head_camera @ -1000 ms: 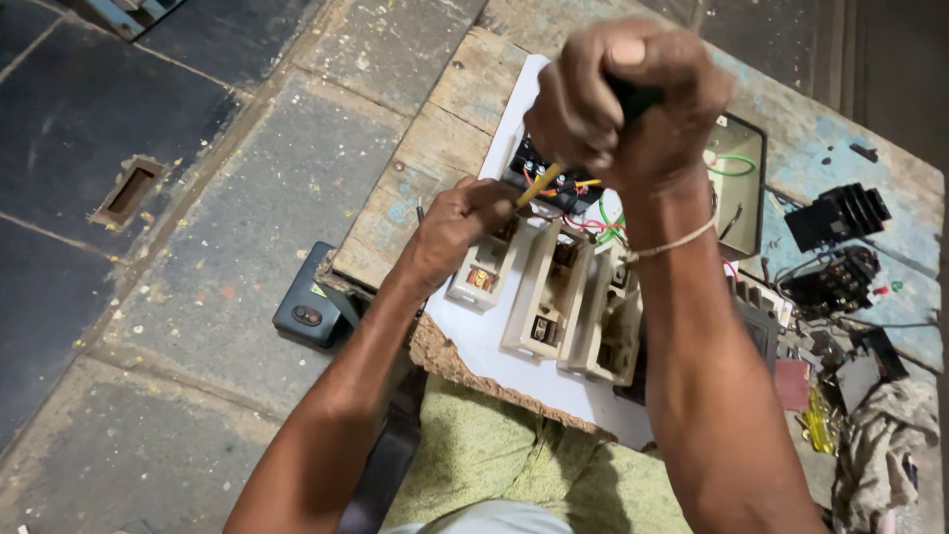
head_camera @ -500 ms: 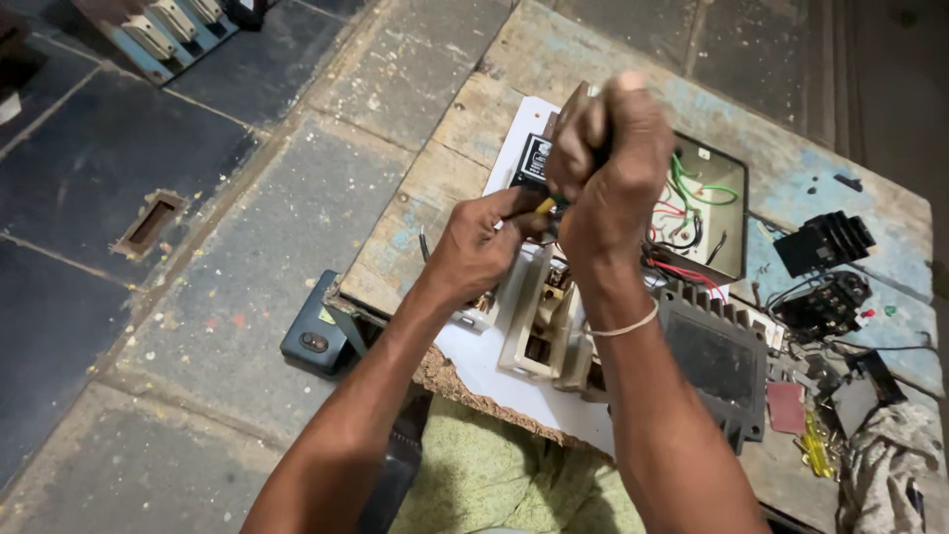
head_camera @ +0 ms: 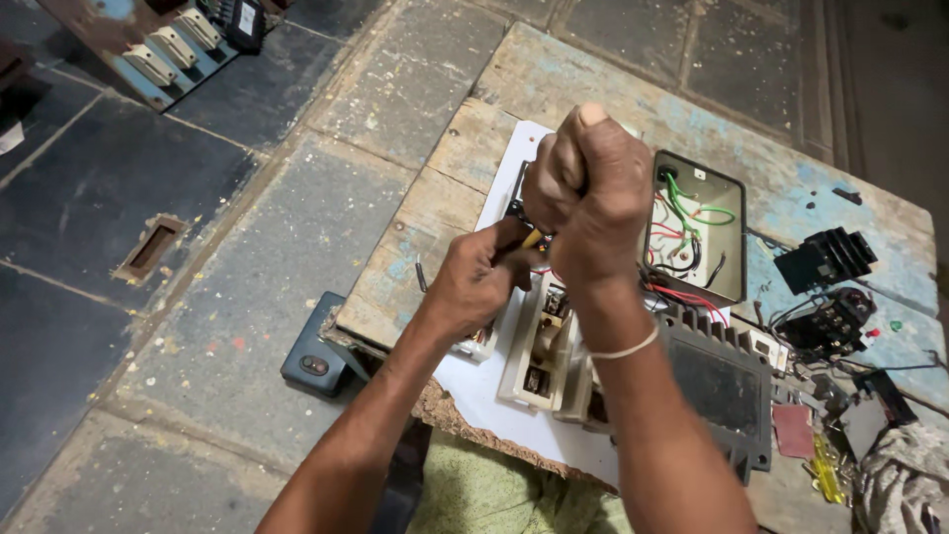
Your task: The person uses a screwdriver to tighten screws on electrical components and manipulates wires within an electrical box and around various relays and fuses on a wooden table.
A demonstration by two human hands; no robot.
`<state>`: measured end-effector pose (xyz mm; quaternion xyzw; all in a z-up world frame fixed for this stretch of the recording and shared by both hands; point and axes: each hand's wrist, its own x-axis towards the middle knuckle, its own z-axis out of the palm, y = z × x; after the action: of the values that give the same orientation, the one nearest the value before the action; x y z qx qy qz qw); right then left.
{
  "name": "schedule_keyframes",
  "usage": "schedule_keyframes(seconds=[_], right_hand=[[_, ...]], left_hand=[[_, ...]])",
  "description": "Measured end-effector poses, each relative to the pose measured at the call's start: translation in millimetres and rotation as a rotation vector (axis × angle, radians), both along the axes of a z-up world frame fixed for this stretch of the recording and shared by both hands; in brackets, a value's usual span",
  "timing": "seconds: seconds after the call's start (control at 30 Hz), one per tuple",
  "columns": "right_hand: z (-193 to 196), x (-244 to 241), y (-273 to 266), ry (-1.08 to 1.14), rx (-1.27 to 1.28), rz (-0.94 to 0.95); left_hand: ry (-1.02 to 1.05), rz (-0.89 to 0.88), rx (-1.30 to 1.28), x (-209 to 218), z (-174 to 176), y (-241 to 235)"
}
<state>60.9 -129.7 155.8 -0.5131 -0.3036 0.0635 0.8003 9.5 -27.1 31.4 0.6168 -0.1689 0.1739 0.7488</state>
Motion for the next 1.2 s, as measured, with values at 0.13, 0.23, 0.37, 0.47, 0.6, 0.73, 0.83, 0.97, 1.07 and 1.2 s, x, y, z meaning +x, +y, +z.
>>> schedule_keyframes(seconds=[0.13, 0.23, 0.37, 0.47, 0.6, 0.73, 0.83, 0.97, 1.07, 1.2], right_hand=[[-2.2, -18.0, 11.4, -0.061, 0.012, -0.216], [14.9, -15.8, 5.1, -0.039, -0.04, -0.021], [36.0, 7.8, -7.0, -0.052, -0.146, 0.607], [27.2, 10.4, -5.1, -0.049, -0.113, 0.549], [0.1, -4.4, -5.0, -0.025, 0.012, 0.063], [-5.2, -16.7, 5.8, -0.032, 0.03, -0.174], [9.8, -14.7, 6.6, -0.036, -0.017, -0.022], [35.5, 12.5, -4.3, -0.021, -0.161, 0.577], [23.6, 14.8, -4.7, -0.026, -0.134, 0.488], [-2.1, -4.7, 6.0, -0.041, -0.016, 0.006]], left_hand=[[0.095, 0.056, 0.076, -1.9, 5.9, -1.6], [0.104, 0.123, 0.13, -4.9, 15.3, -2.9], [0.219, 0.092, 0.109, -7.4, 20.9, -4.7], [0.232, 0.09, 0.118, -6.9, 20.8, -2.3], [0.166, 0.081, 0.087, -2.6, 14.2, -5.0], [0.112, 0.075, 0.089, -5.9, 11.9, -4.1], [0.113, 0.087, 0.09, -6.0, 13.3, -4.0], [0.18, 0.084, 0.052, -4.8, 19.3, -3.7], [0.239, 0.11, 0.179, -6.2, 19.4, -0.6], [0.201, 0.026, 0.041, -2.7, 11.4, 0.2]])
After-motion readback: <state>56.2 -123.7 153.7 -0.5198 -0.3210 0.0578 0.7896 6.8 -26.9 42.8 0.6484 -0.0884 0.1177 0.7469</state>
